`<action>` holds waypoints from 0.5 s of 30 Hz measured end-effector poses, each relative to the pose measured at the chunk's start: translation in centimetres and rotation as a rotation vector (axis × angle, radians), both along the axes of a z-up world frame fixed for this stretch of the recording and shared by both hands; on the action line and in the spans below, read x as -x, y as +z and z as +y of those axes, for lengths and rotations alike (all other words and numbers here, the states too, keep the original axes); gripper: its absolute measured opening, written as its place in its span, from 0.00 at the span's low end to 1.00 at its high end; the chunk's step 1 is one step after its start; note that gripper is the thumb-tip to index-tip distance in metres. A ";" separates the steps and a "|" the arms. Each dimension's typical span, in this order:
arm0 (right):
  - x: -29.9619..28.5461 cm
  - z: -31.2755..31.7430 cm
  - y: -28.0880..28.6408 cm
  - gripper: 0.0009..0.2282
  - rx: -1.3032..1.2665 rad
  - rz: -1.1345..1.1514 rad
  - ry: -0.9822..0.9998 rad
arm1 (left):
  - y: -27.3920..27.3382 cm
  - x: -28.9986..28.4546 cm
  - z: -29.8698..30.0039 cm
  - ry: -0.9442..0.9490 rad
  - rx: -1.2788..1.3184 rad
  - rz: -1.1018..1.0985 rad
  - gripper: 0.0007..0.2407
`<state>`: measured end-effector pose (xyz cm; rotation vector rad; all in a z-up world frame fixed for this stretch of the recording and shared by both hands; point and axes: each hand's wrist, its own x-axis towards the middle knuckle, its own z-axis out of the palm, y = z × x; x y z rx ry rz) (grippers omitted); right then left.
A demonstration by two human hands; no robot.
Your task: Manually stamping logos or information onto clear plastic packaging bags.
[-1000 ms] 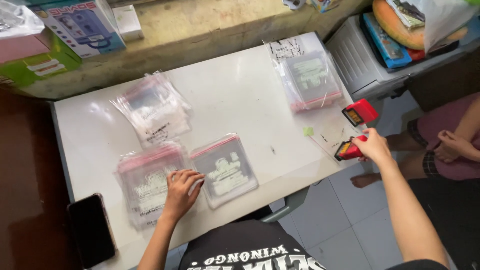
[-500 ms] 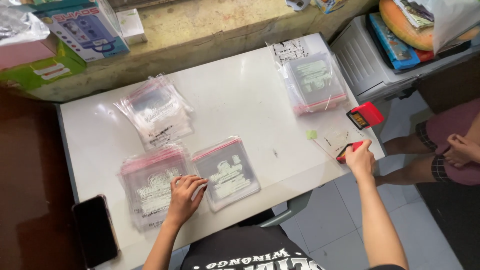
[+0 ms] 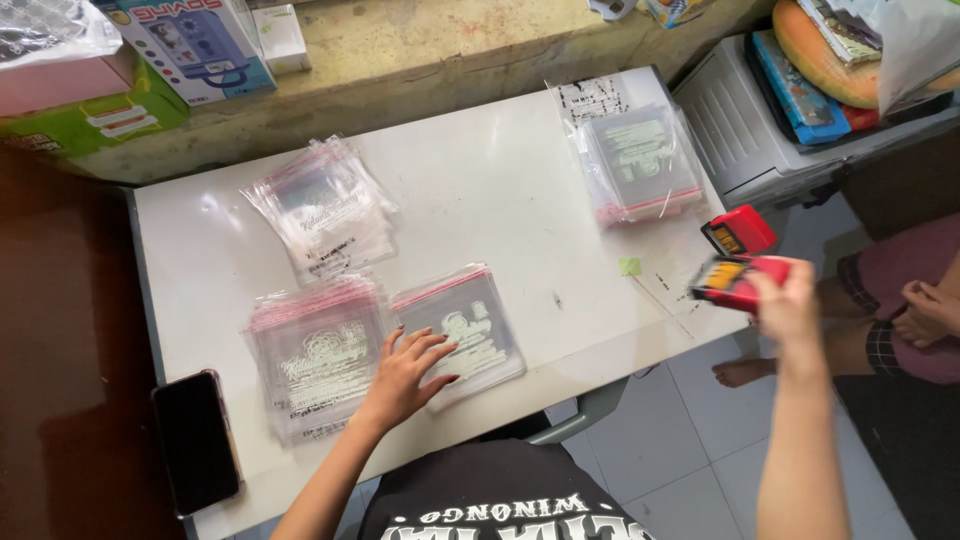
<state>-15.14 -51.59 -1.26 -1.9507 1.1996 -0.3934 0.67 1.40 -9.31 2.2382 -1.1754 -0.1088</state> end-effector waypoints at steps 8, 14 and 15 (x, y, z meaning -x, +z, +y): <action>-6.2 21.3 -3.0 0.18 -0.432 -0.065 0.362 | 2.9 2.7 -5.1 0.119 0.176 -0.064 0.26; -6.7 29.0 -3.7 0.19 -0.437 -0.157 0.554 | 4.6 3.6 -6.2 0.071 0.165 -0.115 0.34; -6.4 29.2 -4.9 0.19 -0.388 -0.268 0.614 | 4.2 3.7 -6.1 0.085 0.123 -0.159 0.33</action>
